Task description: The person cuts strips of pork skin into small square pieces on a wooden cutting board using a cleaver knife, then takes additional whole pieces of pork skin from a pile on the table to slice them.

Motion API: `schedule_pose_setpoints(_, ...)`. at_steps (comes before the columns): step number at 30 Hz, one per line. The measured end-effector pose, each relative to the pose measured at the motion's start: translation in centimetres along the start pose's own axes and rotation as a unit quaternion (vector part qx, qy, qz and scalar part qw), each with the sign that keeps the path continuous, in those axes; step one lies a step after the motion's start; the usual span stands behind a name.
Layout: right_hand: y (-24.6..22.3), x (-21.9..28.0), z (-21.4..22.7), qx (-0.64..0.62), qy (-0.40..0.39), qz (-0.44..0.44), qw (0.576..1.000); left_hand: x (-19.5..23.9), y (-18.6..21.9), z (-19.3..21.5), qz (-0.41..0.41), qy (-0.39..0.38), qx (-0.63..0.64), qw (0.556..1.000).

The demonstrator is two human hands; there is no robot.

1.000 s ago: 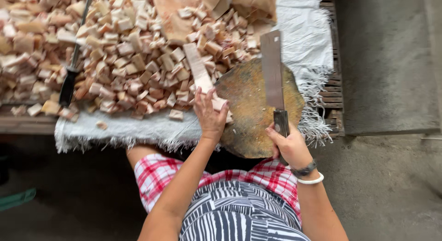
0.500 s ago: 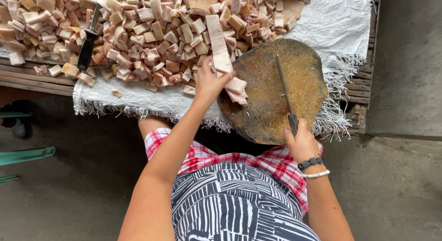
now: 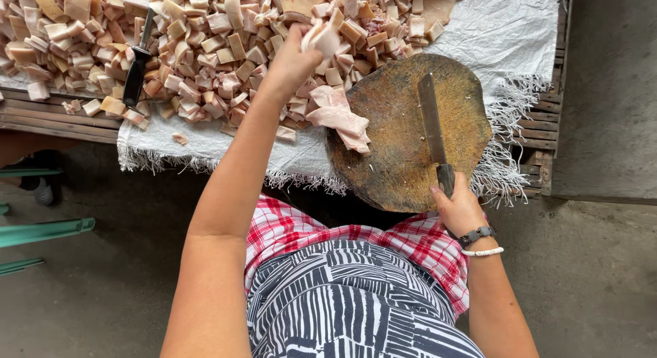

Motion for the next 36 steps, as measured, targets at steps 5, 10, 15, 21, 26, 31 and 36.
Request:
schedule_pose_setpoints(5,0.3,-0.2,-0.4,0.041,0.024,0.013,0.999,1.2,2.9,-1.0,-0.078,-0.100,-0.236,0.963)
schedule_pose_setpoints(10,2.6,-2.4,-2.0,0.098,0.076,0.051,0.991,5.8,2.4,-4.9,-0.121,-0.251,-0.525,0.804)
schedule_pose_setpoints(15,3.6,-3.7,-2.5,0.072,0.101,0.127,0.984,7.3,0.6,-6.9,-0.194,-0.234,-0.457,0.836)
schedule_pose_setpoints(21,3.4,-3.4,-2.4,0.060,0.079,0.068,0.993,4.4,2.0,-4.3,-0.119,-0.267,-0.401,0.868)
schedule_pose_setpoints(26,2.5,-2.9,-2.0,0.043,0.036,0.012,0.998,3.6,6.0,-2.7,0.031,-0.155,-0.079,0.984)
schedule_pose_setpoints(31,3.0,-2.8,-2.1,-0.073,-0.013,-0.009,0.997,6.9,8.4,-9.8,0.023,-0.055,0.268,0.962)
schedule_pose_setpoints(36,2.9,-3.6,-1.4,-0.046,0.169,0.401,0.899,9.7,3.3,-17.2,-0.013,-0.004,0.296,0.955)
Point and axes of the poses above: each hand's wrist, its own x-axis away from the middle knuckle, its own z-axis out of the back of the hand, y = z × x, the point moved 2 cm from there along -x, towards the middle knuckle, and after that the axes turned 12 degrees about -z, right-handed, at the moved point
